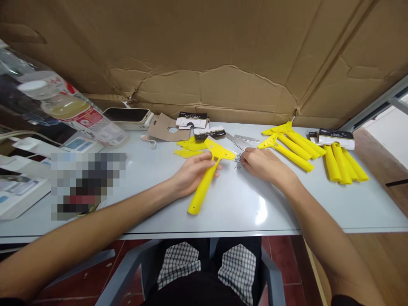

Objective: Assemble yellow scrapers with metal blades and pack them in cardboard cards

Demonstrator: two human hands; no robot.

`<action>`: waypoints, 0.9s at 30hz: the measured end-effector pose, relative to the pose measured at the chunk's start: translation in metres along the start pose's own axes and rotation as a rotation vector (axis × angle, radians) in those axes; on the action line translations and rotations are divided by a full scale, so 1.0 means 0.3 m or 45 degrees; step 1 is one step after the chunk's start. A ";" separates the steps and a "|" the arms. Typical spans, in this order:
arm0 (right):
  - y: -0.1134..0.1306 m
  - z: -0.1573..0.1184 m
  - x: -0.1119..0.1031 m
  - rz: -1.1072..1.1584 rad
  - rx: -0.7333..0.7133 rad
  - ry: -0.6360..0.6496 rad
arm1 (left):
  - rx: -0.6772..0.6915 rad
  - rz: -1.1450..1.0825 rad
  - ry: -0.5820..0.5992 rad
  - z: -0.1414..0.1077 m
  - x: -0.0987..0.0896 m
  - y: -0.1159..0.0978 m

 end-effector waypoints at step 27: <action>-0.058 0.001 -0.018 0.110 0.023 -0.076 | -0.001 0.015 0.023 -0.001 0.002 -0.002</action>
Point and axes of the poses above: each hand's wrist, its own z-axis towards the middle knuckle, its own x-axis out of the palm, y = z × x, the point moved 8 cm from there along z, towards the middle knuckle, and after that the axes turned 7 degrees about z, right-handed, at the moved point
